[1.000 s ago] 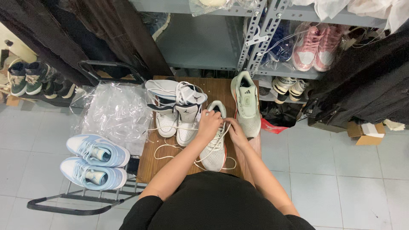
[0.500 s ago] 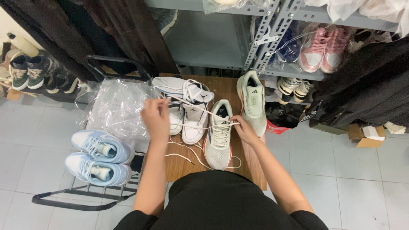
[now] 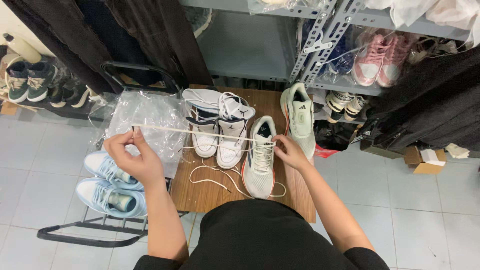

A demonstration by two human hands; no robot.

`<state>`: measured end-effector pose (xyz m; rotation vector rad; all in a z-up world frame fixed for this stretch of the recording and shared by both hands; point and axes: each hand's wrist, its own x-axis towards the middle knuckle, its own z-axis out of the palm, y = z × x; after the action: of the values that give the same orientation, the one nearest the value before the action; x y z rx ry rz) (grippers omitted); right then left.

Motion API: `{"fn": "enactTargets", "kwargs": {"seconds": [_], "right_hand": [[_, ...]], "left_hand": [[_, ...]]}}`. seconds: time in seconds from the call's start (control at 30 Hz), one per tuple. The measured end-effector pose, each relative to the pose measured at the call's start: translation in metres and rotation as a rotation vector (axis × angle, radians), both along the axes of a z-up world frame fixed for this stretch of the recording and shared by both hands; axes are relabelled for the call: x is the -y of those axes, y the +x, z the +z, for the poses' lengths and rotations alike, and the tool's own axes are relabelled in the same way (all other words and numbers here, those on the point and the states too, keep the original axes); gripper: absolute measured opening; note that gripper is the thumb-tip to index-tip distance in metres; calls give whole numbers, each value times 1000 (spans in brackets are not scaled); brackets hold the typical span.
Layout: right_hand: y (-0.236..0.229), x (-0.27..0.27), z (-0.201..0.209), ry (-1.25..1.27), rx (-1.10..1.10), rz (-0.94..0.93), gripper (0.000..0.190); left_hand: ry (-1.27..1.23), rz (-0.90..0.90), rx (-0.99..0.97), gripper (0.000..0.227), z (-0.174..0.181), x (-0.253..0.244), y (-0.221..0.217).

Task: The person unlaces several shoes on a wooden surface and begins re-threading one of them with a white shoelace.

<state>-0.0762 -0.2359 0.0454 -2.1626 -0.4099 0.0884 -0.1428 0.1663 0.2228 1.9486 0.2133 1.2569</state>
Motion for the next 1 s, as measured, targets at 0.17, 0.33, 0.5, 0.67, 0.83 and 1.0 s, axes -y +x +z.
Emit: {"fn": "enactTargets", "kwargs": {"seconds": [0.17, 0.33, 0.5, 0.67, 0.83, 1.0], "right_hand": [[5, -19, -3, 9, 336, -58, 16], [-4, -4, 6, 727, -53, -243, 7], [-43, 55, 36, 1230, -126, -61, 24], [-81, 91, 26, 812, -179, -176, 32], [-105, 89, 13, -30, -462, -243, 30], [-93, 45, 27, -187, -63, -149, 32]], "left_hand": [[-28, -261, 111, 15, -12, 26, -1], [-416, -772, -221, 44, -65, 86, 8], [312, -761, -814, 67, -146, 123, 29], [297, -882, -1088, 37, -184, 121, 44], [246, -827, -1104, 30, -133, 89, 60], [373, -744, -1050, 30, -66, 62, 60]]}}
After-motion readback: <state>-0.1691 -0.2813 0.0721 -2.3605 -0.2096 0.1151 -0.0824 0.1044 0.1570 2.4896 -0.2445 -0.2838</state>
